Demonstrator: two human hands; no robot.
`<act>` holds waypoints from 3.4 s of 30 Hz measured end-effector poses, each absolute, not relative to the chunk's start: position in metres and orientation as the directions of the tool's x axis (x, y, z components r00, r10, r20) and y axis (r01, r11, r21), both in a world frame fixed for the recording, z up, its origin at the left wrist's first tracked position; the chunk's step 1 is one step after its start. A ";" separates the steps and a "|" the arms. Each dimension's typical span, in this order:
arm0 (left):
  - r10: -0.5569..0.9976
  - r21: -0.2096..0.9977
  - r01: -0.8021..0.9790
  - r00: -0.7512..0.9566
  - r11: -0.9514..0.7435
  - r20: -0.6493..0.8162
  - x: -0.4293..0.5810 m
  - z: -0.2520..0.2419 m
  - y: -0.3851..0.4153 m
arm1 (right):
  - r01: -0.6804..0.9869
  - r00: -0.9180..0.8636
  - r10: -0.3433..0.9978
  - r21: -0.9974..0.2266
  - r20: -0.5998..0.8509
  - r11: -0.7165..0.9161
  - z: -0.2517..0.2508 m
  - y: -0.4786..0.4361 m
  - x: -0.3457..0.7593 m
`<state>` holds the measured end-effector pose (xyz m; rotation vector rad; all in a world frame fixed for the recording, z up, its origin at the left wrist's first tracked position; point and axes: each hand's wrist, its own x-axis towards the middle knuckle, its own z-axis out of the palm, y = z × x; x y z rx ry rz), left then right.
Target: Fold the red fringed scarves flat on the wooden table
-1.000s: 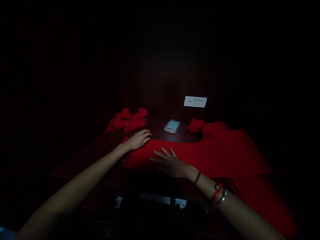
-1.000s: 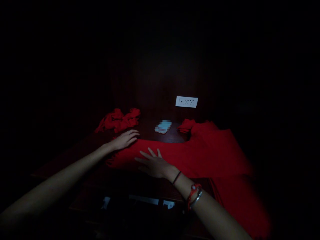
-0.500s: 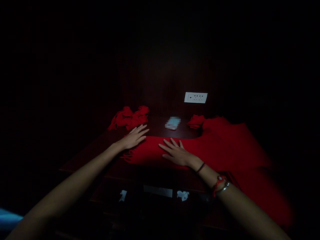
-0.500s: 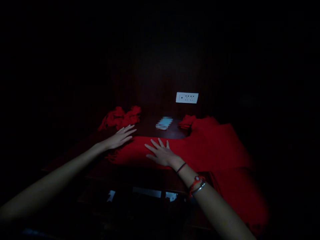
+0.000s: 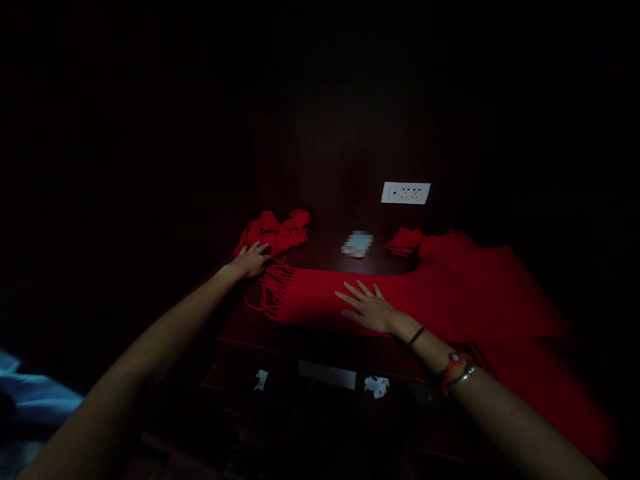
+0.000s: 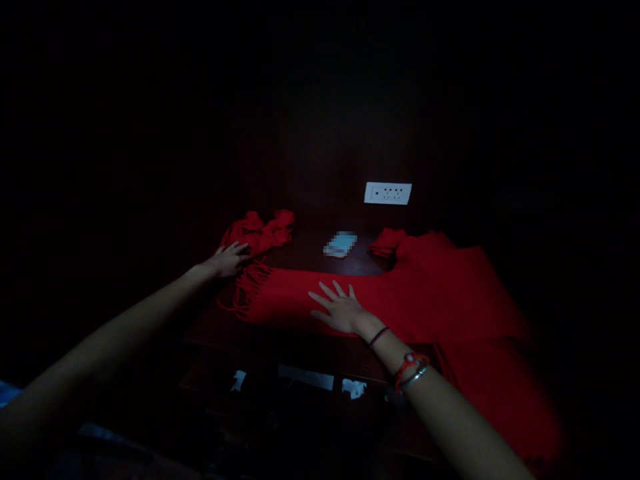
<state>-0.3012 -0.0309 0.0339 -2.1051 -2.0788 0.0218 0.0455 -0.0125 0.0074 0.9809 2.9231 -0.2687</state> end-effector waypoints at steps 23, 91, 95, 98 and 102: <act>0.968 0.081 0.966 0.243 -0.247 0.063 -0.131 0.014 -0.024 | 0.783 -0.608 0.793 0.132 -0.045 0.608 0.016 0.029 0.093; 0.957 0.053 0.956 0.287 -0.289 0.037 -0.156 -0.010 -0.021 | 0.761 -0.649 0.754 0.100 0.103 0.641 0.005 -0.009 0.125; 0.956 0.050 0.955 0.292 -0.294 0.039 -0.156 -0.011 -0.018 | 0.826 -0.559 0.761 0.311 0.330 0.471 0.021 0.006 0.191; 0.955 0.048 0.954 0.294 -0.297 0.046 -0.155 -0.013 -0.017 | 0.893 -0.430 0.771 0.348 0.470 0.286 0.041 0.008 0.229; 0.954 0.063 0.952 0.296 -0.299 0.047 -0.158 -0.015 -0.018 | 0.950 -0.269 0.784 0.290 0.560 0.119 0.056 0.001 0.231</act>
